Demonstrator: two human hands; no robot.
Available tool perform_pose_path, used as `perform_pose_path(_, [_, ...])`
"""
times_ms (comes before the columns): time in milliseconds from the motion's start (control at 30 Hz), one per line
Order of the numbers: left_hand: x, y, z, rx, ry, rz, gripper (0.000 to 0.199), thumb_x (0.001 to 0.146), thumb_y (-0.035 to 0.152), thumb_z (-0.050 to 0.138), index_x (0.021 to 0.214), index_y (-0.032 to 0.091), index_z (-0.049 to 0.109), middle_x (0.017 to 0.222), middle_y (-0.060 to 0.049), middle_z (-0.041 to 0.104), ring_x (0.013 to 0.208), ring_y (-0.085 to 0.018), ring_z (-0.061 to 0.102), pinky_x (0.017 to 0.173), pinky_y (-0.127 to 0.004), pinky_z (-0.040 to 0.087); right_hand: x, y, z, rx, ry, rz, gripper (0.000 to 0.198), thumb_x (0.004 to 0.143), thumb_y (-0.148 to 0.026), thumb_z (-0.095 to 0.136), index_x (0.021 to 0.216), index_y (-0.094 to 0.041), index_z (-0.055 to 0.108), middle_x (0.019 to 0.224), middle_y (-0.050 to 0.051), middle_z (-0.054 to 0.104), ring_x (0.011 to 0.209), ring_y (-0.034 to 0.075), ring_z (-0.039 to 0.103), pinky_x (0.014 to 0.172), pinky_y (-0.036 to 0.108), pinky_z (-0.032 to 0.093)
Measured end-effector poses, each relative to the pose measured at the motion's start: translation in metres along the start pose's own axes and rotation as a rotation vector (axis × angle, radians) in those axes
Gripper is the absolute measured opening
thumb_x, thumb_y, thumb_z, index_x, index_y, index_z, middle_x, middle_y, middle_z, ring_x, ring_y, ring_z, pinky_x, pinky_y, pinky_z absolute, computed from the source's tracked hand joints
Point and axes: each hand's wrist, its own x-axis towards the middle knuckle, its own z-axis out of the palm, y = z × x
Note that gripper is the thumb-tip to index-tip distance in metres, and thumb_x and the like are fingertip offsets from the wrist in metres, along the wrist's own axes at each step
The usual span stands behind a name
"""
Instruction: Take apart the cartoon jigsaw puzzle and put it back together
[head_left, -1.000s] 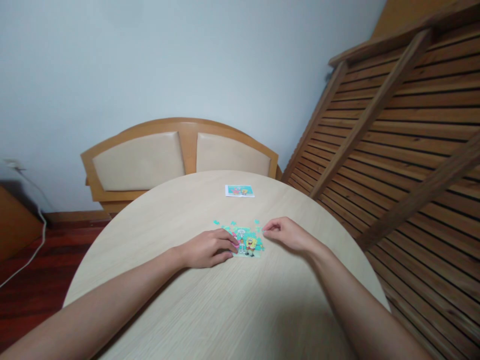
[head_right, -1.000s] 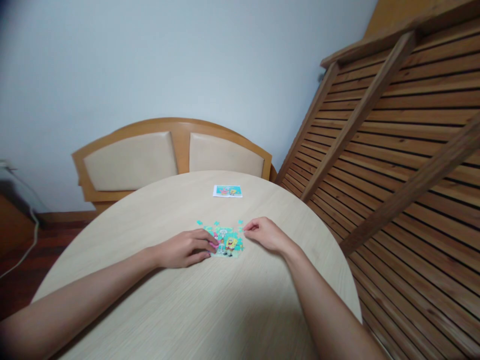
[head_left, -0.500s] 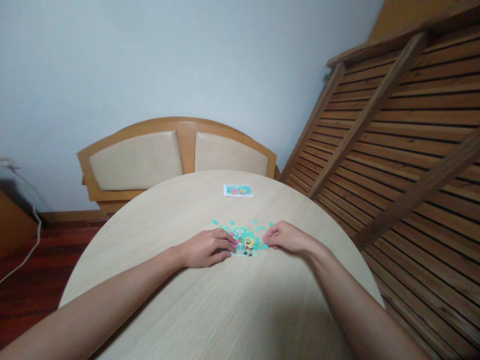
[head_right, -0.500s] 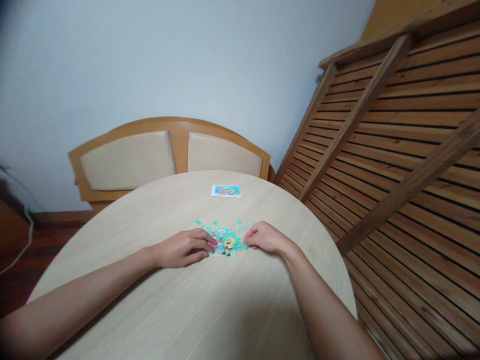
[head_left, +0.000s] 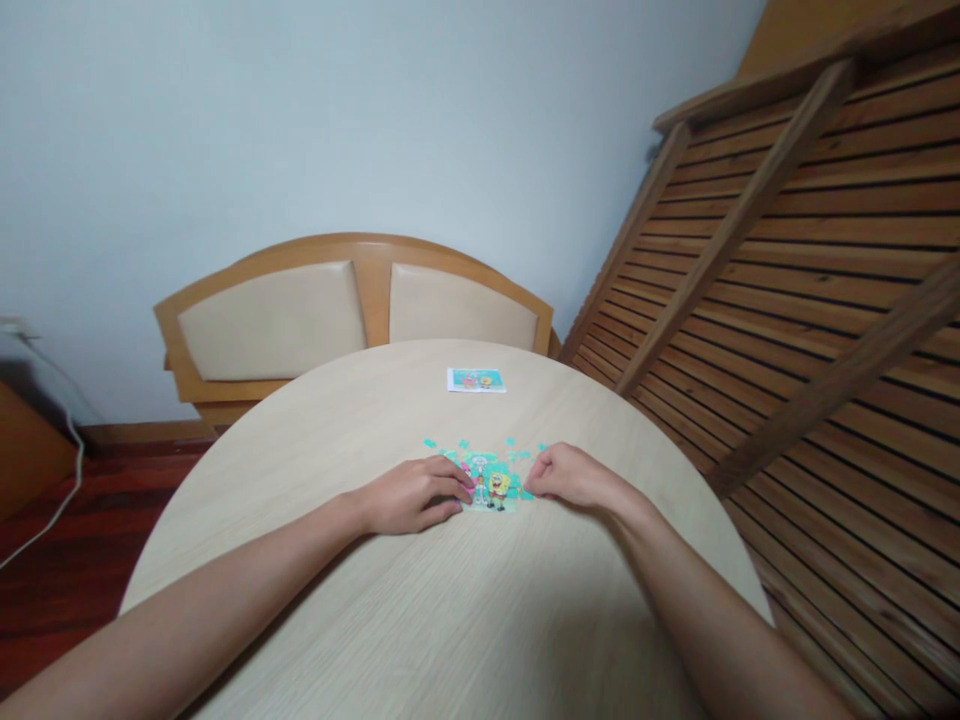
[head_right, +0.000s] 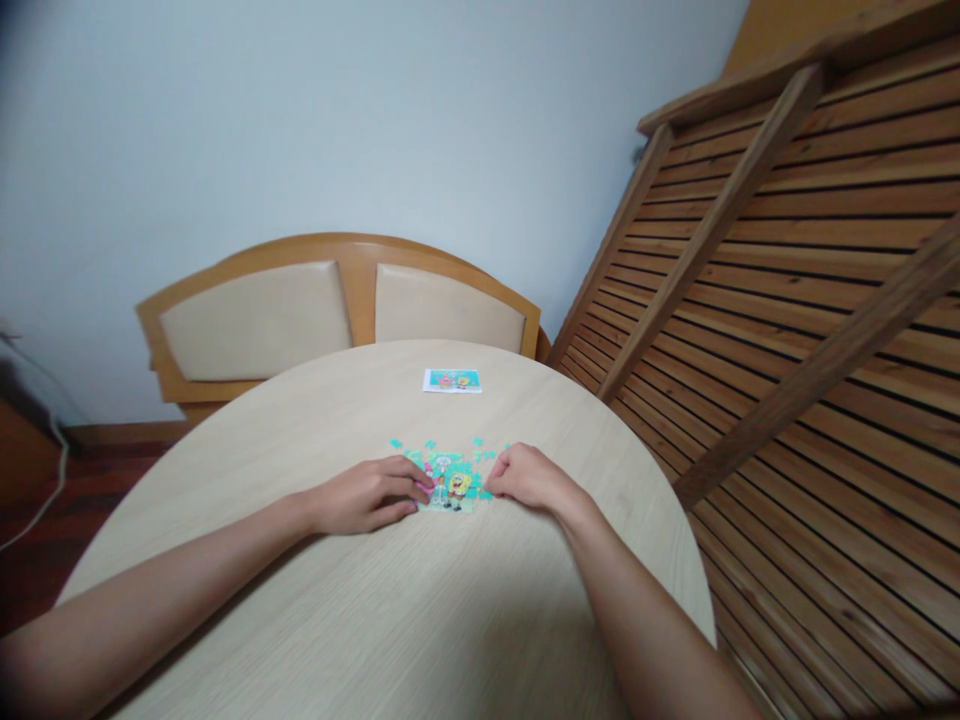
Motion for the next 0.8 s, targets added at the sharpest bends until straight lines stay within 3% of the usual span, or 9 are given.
perform_pose_path(100, [0.0, 0.001, -0.001, -0.001, 0.002, 0.003, 0.024, 0.098, 0.023, 0.052, 0.117, 0.024, 0.068, 0.125, -0.007, 0.066, 0.118, -0.021, 0.06, 0.105, -0.033, 0.045, 0.001, 0.003, -0.004, -0.003, 0.044, -0.022, 0.011, 0.068, -0.023, 0.068, 0.069, -0.014, 0.074, 0.063, 0.002, 0.069, 0.061, 0.015, 0.06, 0.053, 0.022, 0.039])
perform_pose_path(300, [0.0, 0.0, 0.0, 0.003, 0.011, 0.025, 0.024, 0.098, 0.023, 0.052, 0.116, 0.022, 0.068, 0.124, -0.008, 0.067, 0.118, -0.021, 0.06, 0.104, -0.034, 0.047, 0.009, 0.025, -0.021, -0.179, 0.315, -0.197, 0.02, 0.081, -0.025, 0.061, 0.088, -0.016, 0.077, 0.082, 0.006, 0.075, 0.071, 0.017, 0.064, 0.063, 0.025, 0.042])
perform_pose_path(533, [-0.001, -0.002, 0.001, 0.019, 0.013, 0.033, 0.023, 0.098, 0.022, 0.053, 0.116, 0.022, 0.068, 0.123, -0.008, 0.067, 0.117, -0.021, 0.061, 0.104, -0.034, 0.048, 0.013, 0.03, -0.017, -0.246, 0.27, -0.241, 0.02, 0.083, -0.028, 0.064, 0.093, -0.017, 0.078, 0.092, 0.007, 0.076, 0.081, 0.02, 0.067, 0.071, 0.027, 0.046])
perform_pose_path(800, [0.0, -0.002, 0.001, 0.021, 0.021, 0.035, 0.023, 0.098, 0.024, 0.053, 0.115, 0.022, 0.068, 0.122, -0.007, 0.068, 0.116, -0.021, 0.061, 0.103, -0.034, 0.048, 0.006, 0.015, -0.012, -0.297, 0.229, -0.155, 0.014, 0.08, -0.023, 0.068, 0.089, -0.017, 0.078, 0.096, 0.008, 0.076, 0.091, 0.022, 0.069, 0.082, 0.027, 0.048])
